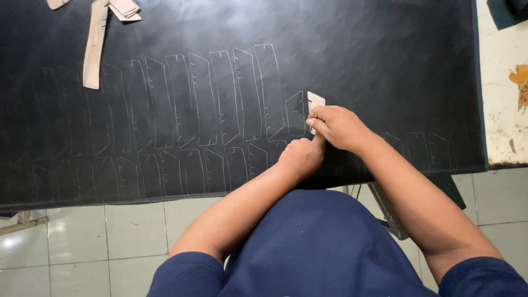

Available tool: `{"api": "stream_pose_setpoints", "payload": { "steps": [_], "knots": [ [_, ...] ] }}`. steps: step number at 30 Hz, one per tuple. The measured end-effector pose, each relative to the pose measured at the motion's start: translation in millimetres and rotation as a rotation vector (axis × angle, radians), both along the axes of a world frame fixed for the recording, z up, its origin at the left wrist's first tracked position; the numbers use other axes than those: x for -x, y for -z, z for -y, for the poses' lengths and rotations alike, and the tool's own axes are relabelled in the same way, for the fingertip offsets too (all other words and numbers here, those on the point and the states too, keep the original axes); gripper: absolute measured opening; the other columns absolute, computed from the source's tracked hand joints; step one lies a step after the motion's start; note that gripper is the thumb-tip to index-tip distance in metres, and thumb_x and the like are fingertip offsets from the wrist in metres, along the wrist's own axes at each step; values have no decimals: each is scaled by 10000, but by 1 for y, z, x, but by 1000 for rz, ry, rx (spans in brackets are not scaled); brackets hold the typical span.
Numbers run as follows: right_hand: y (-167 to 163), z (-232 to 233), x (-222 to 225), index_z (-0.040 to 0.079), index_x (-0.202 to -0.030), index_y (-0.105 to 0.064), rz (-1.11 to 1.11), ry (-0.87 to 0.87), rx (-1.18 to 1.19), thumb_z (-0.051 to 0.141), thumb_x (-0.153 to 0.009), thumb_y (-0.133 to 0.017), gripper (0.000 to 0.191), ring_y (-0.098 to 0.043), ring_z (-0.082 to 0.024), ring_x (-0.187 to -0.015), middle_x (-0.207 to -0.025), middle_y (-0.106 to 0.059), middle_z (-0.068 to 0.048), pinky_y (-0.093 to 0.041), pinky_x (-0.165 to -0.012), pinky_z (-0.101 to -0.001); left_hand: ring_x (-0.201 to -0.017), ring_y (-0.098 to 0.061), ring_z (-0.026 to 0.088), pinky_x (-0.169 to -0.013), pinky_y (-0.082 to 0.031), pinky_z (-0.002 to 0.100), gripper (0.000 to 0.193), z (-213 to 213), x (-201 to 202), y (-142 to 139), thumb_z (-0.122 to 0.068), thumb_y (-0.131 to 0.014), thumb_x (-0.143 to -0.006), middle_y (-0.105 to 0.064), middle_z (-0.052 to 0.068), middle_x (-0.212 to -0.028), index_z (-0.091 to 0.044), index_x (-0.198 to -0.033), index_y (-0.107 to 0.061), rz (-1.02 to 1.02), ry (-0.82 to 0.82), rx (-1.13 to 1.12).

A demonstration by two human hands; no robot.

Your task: The person uses a small paper template and a pencil to trace outlines onto a large piece of black fabric laid on a table. The person repeatedly positions the template and traces its shape to create multiple identical markings.

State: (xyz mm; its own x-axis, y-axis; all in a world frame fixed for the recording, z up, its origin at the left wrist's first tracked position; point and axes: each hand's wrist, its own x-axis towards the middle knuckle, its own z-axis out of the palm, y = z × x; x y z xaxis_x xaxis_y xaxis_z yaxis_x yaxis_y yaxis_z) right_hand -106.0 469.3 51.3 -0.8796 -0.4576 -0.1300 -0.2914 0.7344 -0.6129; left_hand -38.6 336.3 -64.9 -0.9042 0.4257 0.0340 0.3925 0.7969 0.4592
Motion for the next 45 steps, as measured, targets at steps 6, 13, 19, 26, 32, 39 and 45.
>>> {"api": "stream_pose_setpoints", "payload": {
  "steps": [6,13,19,26,32,39,45],
  "knots": [
    [6,-1,3,71,-982,-741,-183,6,42,255,-970,-614,223,-696,-327,-906,-936,-740,-116,-539,-811,-430,-579,-677,425,-552,-550,543,529,2,5,-14,-237,-493,-1000,-677,233,-680,66,-1428,-421,39,15,-49],
    [3,-3,4,80,-971,-753,-135,60,-26,224,-965,-643,181,-701,-322,-862,-906,-739,-116,-540,-763,-421,-613,-689,452,-583,-555,549,557,4,10,-36,-256,-484,-998,-684,265,-708,71,-1441,-404,124,-6,-69],
    [6,0,9,76,-978,-749,-205,72,90,222,-965,-645,180,-700,-309,-843,-918,-737,-109,-541,-751,-400,-578,-687,411,-546,-561,525,497,7,9,-44,-243,-513,-1000,-669,216,-667,66,-1386,-471,-8,-7,-56],
    [6,-1,14,74,-974,-751,-216,103,42,225,-975,-662,176,-704,-324,-837,-917,-735,-116,-546,-738,-408,-1090,-637,305,-928,-486,470,299,13,12,-52,-202,-543,-990,-656,179,-1250,12,-1135,-693,-295,190,106],
    [14,0,22,66,-1005,-745,-288,96,110,194,-977,-655,159,-705,-315,-874,-950,-741,-112,-546,-764,-402,-1254,-538,335,-1106,-373,539,295,15,16,-56,-241,-555,-929,-615,185,-1277,-46,-1027,-754,-414,206,209],
    [17,0,29,68,-1006,-746,-296,119,44,186,-976,-657,151,-704,-315,-902,-958,-739,-112,-547,-787,-409,-1284,-538,261,-1094,-359,528,270,21,19,-55,-176,-542,-912,-582,136,-1347,-61,-1080,-720,-299,183,85],
    [17,3,38,71,-1018,-741,-280,112,71,198,-988,-652,158,-697,-323,-898,-972,-738,-111,-543,-777,-416,-1241,-561,211,-1094,-344,493,265,27,28,-56,-155,-535,-912,-584,100,-1350,-123,-1094,-725,-202,177,16]
  ]
}}
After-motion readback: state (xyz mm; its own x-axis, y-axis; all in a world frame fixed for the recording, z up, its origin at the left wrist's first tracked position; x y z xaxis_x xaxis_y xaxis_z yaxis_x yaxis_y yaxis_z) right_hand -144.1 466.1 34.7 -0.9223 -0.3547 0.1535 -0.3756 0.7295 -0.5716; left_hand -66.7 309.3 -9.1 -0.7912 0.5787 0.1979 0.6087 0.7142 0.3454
